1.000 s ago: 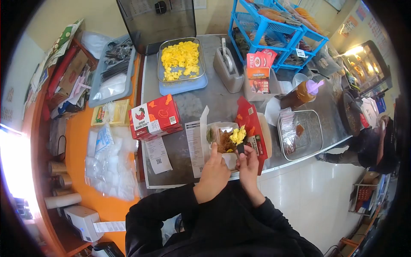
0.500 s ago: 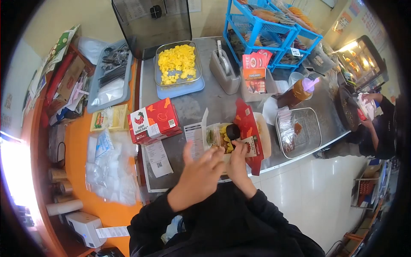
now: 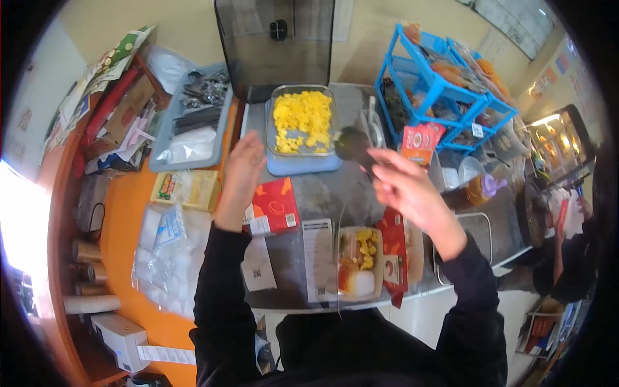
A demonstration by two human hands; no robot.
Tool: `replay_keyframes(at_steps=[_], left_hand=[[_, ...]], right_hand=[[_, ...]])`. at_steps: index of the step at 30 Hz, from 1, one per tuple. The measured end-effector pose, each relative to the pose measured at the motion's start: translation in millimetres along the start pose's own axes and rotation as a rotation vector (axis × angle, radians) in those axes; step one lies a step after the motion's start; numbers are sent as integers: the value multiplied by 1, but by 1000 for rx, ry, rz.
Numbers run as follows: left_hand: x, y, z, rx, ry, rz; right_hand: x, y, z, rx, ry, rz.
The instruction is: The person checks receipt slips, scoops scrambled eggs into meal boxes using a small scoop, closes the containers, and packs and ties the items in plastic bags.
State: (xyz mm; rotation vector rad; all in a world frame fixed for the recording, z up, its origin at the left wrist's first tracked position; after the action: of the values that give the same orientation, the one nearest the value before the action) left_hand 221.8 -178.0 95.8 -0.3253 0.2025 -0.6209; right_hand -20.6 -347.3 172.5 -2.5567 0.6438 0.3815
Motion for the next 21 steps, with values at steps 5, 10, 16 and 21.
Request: replay_keyframes(at_steps=[5, 10, 16, 21], left_hand=[[101, 13, -46, 1270, 82, -115], [127, 42, -123, 822, 464, -109], [123, 35, -133, 370, 544, -135], [121, 31, -127, 284, 537, -83]], right_hand=[[211, 23, 19, -810, 68, 68], [310, -23, 64, -1472, 674, -24], [303, -50, 98, -1625, 752, -260], [270, -46, 95, -1570, 722, -371]])
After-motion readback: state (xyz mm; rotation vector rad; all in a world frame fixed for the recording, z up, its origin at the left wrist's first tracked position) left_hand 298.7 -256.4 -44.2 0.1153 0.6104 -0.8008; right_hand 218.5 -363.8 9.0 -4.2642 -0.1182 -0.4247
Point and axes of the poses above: each hand's wrist, its own x-axis towards the middle knuckle, its own y-axis out of the back of the hand, z = x × y, the point moved 9 cm from there along x, towards the middle knuckle, and after that the axes turned 2 degrees about -y, right-handed, at the moved point
